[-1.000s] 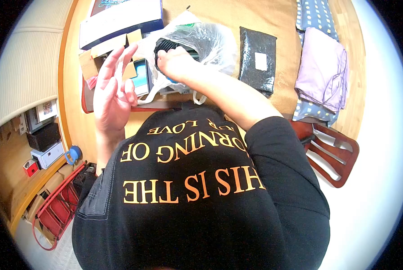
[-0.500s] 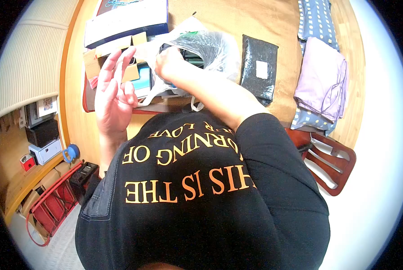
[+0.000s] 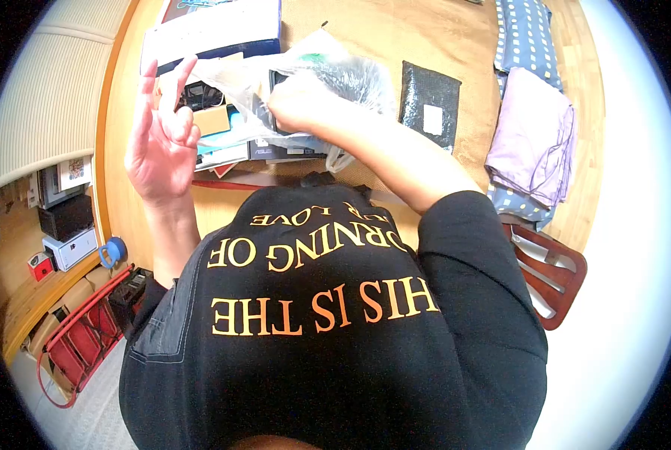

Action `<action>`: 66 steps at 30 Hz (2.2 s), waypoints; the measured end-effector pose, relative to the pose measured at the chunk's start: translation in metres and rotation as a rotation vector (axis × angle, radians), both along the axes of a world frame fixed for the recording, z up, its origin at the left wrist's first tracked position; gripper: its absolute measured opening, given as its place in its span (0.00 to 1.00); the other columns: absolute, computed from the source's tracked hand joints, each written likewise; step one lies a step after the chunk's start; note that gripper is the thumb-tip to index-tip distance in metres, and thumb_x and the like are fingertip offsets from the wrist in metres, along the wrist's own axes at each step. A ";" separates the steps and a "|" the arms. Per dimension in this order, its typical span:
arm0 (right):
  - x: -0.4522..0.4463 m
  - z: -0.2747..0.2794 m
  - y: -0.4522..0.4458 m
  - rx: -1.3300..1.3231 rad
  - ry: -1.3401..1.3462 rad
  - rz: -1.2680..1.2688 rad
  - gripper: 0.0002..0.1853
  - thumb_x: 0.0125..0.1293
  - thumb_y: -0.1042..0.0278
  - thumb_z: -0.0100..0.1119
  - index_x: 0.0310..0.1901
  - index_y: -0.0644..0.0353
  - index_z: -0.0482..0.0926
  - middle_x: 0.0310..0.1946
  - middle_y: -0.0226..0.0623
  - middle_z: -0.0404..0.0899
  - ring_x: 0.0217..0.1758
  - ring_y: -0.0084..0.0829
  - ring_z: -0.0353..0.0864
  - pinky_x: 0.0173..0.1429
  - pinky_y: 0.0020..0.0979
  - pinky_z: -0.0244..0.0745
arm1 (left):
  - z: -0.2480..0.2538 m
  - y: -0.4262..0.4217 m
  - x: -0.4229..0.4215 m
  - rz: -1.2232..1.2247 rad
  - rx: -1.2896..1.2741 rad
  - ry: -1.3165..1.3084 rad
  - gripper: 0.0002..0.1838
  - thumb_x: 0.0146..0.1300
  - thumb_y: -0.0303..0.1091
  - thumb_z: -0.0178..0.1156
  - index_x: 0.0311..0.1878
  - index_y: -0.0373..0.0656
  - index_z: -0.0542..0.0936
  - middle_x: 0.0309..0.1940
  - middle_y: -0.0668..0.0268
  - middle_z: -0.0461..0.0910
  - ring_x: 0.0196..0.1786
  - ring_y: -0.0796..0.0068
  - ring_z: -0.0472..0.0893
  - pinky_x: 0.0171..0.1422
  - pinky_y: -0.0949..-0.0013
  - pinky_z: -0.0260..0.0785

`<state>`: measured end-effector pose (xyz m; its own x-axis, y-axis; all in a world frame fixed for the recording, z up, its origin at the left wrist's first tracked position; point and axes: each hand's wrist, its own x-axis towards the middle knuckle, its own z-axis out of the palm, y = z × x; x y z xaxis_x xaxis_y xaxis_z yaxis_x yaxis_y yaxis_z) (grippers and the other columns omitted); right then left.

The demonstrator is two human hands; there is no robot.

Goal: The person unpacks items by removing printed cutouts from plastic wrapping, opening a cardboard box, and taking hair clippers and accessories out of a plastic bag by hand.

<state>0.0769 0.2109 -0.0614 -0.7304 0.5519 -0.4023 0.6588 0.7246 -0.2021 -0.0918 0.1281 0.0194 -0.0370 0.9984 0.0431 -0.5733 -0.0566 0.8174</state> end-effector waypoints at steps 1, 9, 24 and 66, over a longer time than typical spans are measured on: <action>0.005 0.005 0.000 0.009 0.015 0.016 0.10 0.51 0.67 0.53 0.29 0.59 0.83 0.30 0.41 0.82 0.36 0.41 0.82 0.43 0.36 0.77 | 0.002 0.003 -0.001 0.004 0.018 0.022 0.34 0.67 0.40 0.46 0.72 0.41 0.45 0.68 0.38 0.49 0.23 0.86 0.67 0.28 0.82 0.65; 0.038 0.010 -0.001 -0.085 -0.082 0.196 0.10 0.60 0.66 0.48 0.40 0.51 0.79 0.36 0.37 0.79 0.42 0.38 0.80 0.47 0.37 0.75 | 0.000 0.029 -0.014 -0.067 0.117 -0.061 0.31 0.67 0.38 0.45 0.70 0.42 0.48 0.64 0.37 0.55 0.26 0.81 0.72 0.30 0.78 0.66; 0.064 0.019 0.008 -0.121 0.556 -0.160 0.24 0.47 0.71 0.62 0.51 0.58 0.75 0.45 0.41 0.79 0.48 0.40 0.78 0.54 0.35 0.73 | 0.016 0.040 0.000 -0.087 0.108 0.182 0.35 0.66 0.43 0.45 0.71 0.40 0.46 0.65 0.36 0.56 0.21 0.89 0.62 0.27 0.84 0.58; 0.042 0.046 -0.058 -2.134 1.476 -0.747 0.27 0.72 0.52 0.28 0.50 0.69 0.72 0.38 0.50 0.79 0.31 0.38 0.80 0.33 0.35 0.80 | -0.028 -0.006 0.037 -0.293 -0.253 0.046 0.15 0.68 0.42 0.51 0.47 0.39 0.73 0.30 0.68 0.76 0.27 0.83 0.72 0.34 0.77 0.68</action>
